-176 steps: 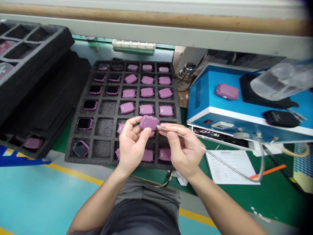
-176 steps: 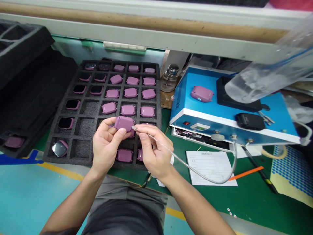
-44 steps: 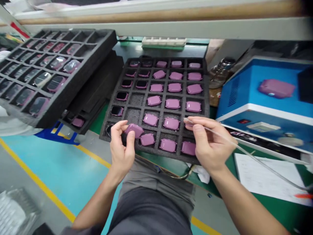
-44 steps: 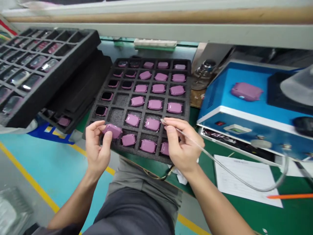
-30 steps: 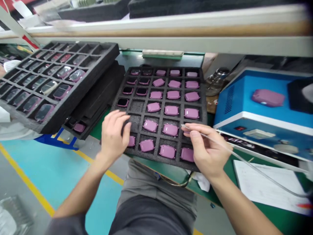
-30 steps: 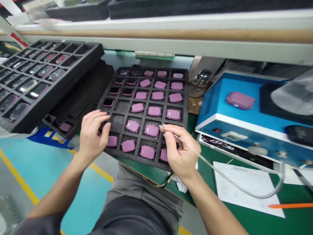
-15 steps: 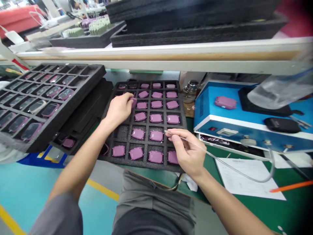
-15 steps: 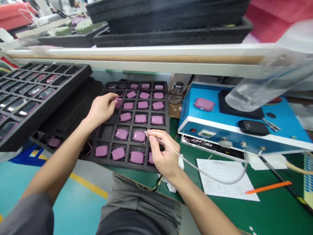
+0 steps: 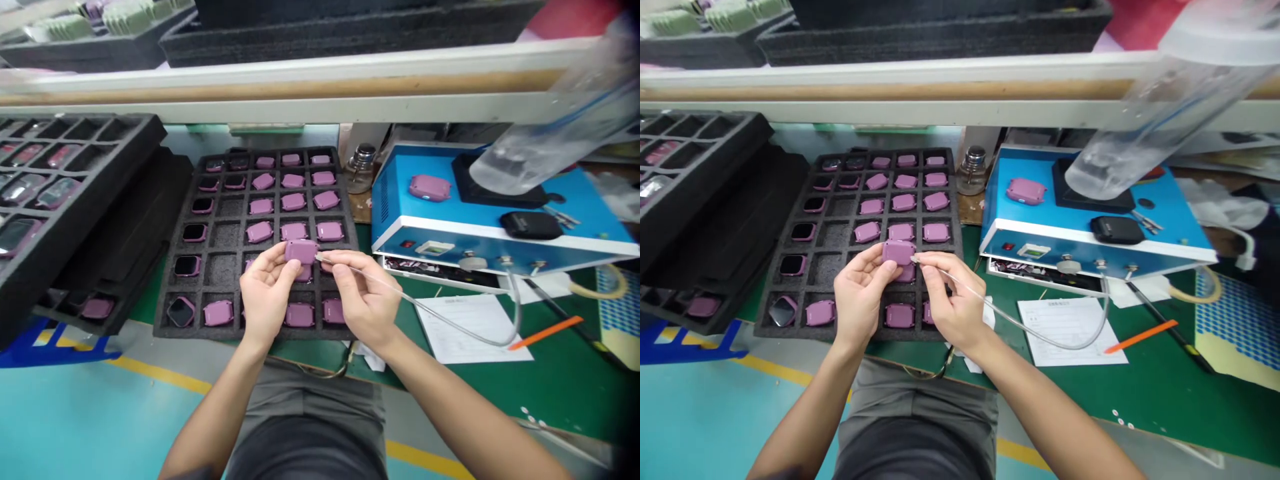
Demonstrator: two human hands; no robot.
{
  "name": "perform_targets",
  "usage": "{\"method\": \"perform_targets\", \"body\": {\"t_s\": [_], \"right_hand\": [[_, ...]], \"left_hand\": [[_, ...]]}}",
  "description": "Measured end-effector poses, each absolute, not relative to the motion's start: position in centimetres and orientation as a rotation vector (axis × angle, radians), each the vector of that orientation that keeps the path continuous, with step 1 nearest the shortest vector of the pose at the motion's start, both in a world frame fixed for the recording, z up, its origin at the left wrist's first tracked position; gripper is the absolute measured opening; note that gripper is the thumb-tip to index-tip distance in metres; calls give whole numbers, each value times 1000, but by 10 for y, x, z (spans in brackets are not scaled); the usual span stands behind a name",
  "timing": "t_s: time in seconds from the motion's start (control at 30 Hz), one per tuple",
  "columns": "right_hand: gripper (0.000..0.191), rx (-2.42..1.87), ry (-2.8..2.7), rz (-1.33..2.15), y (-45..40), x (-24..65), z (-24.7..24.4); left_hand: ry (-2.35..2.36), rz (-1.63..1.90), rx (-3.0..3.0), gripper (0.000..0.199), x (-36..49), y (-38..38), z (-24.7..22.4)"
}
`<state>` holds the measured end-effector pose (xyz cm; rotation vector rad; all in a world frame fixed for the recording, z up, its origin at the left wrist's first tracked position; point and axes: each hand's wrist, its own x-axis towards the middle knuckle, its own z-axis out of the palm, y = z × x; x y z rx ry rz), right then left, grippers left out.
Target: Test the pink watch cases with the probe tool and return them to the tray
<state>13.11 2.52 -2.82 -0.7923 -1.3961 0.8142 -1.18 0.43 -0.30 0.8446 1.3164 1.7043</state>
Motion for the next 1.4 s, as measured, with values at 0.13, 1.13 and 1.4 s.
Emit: {"method": "perform_targets", "body": {"t_s": [0.13,1.13,1.4], "right_hand": [[15,-801,-1384,826,26,131,-28],[13,-840,-1378,829,24,129,-28],[15,-834,-1408,831,27,130,-28]], "left_hand": [[1321,1723,841,40,-13,3,-6],[1325,1695,891,39,-13,0,-8],[1333,1714,965,33,-14,1,-9]]}}
